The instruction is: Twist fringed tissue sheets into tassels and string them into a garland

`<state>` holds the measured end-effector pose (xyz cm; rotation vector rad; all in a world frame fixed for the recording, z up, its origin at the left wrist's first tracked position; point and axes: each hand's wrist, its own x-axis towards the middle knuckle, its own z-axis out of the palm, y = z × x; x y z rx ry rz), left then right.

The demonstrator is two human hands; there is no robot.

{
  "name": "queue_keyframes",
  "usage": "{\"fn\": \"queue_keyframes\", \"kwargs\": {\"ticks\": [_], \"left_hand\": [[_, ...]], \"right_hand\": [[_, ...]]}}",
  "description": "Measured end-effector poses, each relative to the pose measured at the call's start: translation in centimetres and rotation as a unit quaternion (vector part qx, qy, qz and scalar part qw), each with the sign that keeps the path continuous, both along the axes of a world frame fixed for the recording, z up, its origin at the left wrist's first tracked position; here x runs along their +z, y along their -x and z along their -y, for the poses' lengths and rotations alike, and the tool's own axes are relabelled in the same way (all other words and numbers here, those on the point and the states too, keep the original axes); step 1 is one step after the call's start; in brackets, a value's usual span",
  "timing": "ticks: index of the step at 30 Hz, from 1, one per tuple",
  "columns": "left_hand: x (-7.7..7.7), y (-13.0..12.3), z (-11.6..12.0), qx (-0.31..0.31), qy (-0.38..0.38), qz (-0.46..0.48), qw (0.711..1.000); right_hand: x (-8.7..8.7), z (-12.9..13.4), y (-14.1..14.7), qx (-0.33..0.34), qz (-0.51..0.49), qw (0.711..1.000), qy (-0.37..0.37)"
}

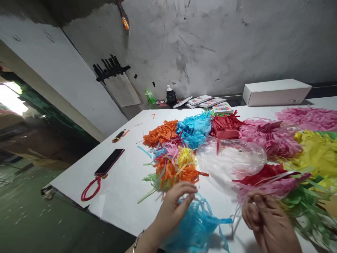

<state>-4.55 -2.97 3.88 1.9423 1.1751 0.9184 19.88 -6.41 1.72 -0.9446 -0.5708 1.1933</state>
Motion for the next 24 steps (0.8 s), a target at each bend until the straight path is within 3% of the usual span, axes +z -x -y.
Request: {"fn": "queue_keyframes", "kwargs": {"ticks": [3,6,10,13,15,17,18,21,24], "left_hand": [[1.0,-1.5,-3.6,-0.007,-0.091,-0.185,0.979],[-0.4,-3.7,-6.6,-0.039,-0.107,-0.33,0.937],[-2.2,-5.0,-8.7,-0.044,-0.094,-0.331,0.938],[-1.0,-4.1,-8.3,-0.049,-0.092,-0.293,0.951],[0.6,-3.2,-7.0,-0.04,-0.076,-0.222,0.971],[2.1,-2.5,-5.1,-0.03,-0.006,-0.049,0.998],[2.6,-2.4,-4.0,-0.026,0.051,0.064,0.996],[3.3,-2.5,-1.2,-0.034,0.218,0.331,0.918],[2.7,-3.2,0.6,-0.043,0.308,0.432,0.846]], "right_hand": [[-1.4,0.1,0.9,0.027,0.197,0.979,-0.037],[-2.5,0.0,1.1,0.069,0.323,0.94,-0.089],[-3.1,0.3,0.8,0.09,0.372,0.919,-0.094],[-3.4,0.6,1.1,0.049,0.373,0.922,-0.088],[-3.6,0.6,1.3,0.022,0.374,0.923,-0.09],[-3.7,0.5,1.5,0.036,0.38,0.919,-0.101],[-3.6,0.5,1.6,0.047,0.381,0.917,-0.106],[-2.8,0.9,2.1,0.043,0.375,0.919,-0.11],[-1.1,2.2,2.9,0.005,0.389,0.913,-0.127]]}}
